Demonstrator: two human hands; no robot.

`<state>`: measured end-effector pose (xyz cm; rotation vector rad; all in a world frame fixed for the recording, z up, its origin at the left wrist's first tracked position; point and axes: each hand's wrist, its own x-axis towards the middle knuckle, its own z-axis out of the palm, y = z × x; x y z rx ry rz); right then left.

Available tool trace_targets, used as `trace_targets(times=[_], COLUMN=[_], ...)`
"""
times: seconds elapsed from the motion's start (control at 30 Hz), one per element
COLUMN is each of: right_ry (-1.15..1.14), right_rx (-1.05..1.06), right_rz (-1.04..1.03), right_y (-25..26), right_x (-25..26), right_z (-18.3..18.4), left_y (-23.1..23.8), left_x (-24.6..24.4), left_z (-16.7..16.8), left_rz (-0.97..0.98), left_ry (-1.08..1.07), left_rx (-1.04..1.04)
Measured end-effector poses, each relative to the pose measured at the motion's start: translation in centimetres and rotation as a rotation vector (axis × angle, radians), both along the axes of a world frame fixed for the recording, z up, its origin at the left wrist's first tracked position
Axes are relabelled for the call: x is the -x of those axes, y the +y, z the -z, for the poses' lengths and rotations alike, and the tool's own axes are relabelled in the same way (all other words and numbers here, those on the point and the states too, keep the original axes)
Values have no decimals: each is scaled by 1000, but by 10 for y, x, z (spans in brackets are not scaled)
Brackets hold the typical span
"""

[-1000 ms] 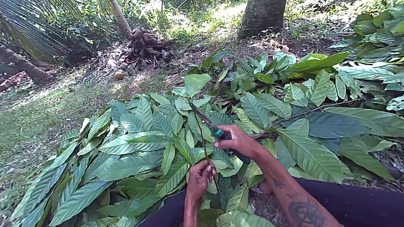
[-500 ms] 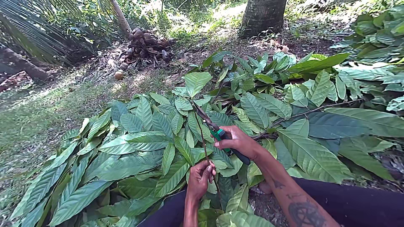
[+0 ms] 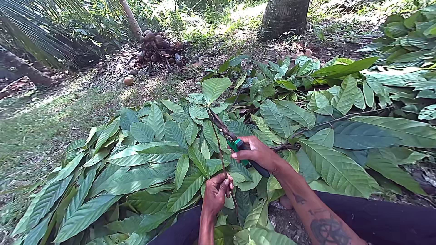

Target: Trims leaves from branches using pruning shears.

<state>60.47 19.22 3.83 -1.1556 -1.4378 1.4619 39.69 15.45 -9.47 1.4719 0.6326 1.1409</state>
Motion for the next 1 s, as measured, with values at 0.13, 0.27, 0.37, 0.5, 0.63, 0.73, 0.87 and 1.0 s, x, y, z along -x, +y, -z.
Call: trace_targets(times=[0.13, 0.27, 0.37, 0.5, 0.63, 0.73, 0.87, 1.0], right_ry=[9, 11, 12, 74, 131, 60, -31, 132], right_rx=[3, 6, 8, 20, 48, 35, 8, 81], right_rz=[-1, -1, 15, 59, 50, 42, 102, -9], right_y=[0, -1, -2, -3, -3, -4, -15, -8], right_x=[0, -1, 0, 4, 10, 7, -10, -36], right_z=[0, 1, 0, 3, 7, 14, 36, 76], left_y=[0, 0, -1, -1, -2, -1, -7, -60], left_x=[0, 1, 0, 1, 2, 4, 39, 145], left_z=[0, 0, -1, -1, 0, -5, -58, -144], left_rz=[-5, 1, -15, -16, -27, -62, -338, -896], left_ry=[5, 11, 19, 13, 11, -3, -158, -234], left_rx=[2, 3, 7, 16, 18, 17, -93, -305])
